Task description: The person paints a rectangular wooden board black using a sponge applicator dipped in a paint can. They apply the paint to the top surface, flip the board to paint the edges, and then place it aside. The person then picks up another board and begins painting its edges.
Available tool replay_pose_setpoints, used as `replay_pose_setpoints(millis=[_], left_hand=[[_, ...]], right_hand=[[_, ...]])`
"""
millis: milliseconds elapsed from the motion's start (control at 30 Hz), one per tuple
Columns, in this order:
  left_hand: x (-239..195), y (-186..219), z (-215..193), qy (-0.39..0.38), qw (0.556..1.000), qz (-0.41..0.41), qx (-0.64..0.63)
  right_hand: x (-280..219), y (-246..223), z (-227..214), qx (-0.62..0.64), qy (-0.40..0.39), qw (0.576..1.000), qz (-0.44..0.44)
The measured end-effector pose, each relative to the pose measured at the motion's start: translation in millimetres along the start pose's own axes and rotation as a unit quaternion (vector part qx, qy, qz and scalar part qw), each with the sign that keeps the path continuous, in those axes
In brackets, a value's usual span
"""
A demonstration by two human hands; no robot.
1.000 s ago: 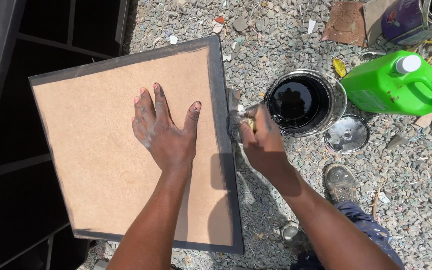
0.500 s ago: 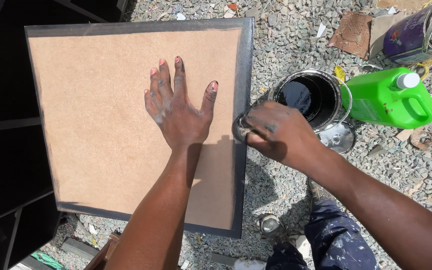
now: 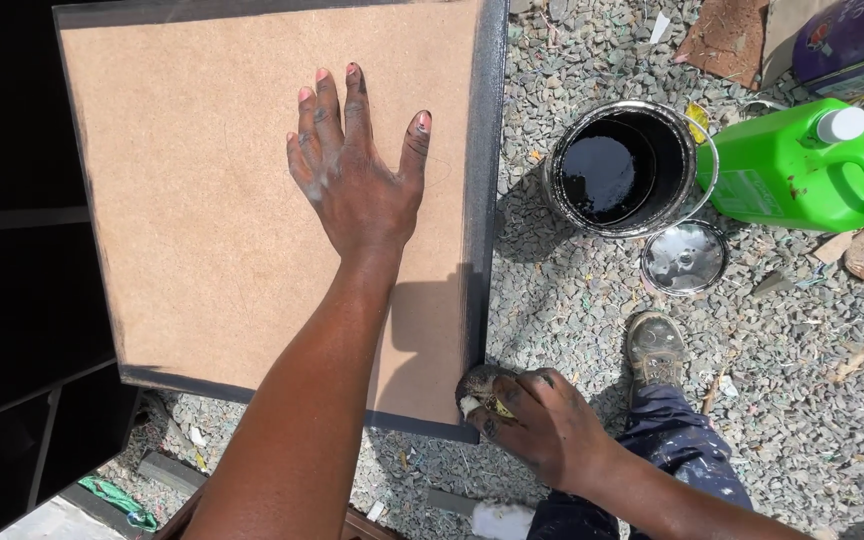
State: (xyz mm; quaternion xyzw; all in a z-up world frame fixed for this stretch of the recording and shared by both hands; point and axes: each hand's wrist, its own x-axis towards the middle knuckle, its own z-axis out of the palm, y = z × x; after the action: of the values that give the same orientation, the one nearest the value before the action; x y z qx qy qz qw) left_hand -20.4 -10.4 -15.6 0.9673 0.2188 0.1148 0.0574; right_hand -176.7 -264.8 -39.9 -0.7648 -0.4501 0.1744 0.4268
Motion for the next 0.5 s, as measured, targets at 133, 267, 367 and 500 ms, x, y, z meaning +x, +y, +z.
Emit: replay_pose_setpoints(millis=[133,267,367,500], left_hand=[[4.9,0.7,-0.1,-0.001,1.0,0.005,0.003],[15.4,7.6,-14.8,-0.123,0.991,-0.042,-0.037],[14.1,4.7,-8.8,-0.135,0.989,-0.052,-0.028],[10.3,3.9,-1.7,-0.017,0.999,-0.006,0.034]], right_hand=[[73.0,77.5,-49.5,-0.168,0.171,0.962,-0.134],[151.0,135.8,-101.2,-0.215,0.195,0.954,-0.081],[200.2,166.3,-140.6,-0.245,0.214,0.944,-0.047],[263.9,216.9,-187.5,-0.177,0.261,0.949,0.004]])
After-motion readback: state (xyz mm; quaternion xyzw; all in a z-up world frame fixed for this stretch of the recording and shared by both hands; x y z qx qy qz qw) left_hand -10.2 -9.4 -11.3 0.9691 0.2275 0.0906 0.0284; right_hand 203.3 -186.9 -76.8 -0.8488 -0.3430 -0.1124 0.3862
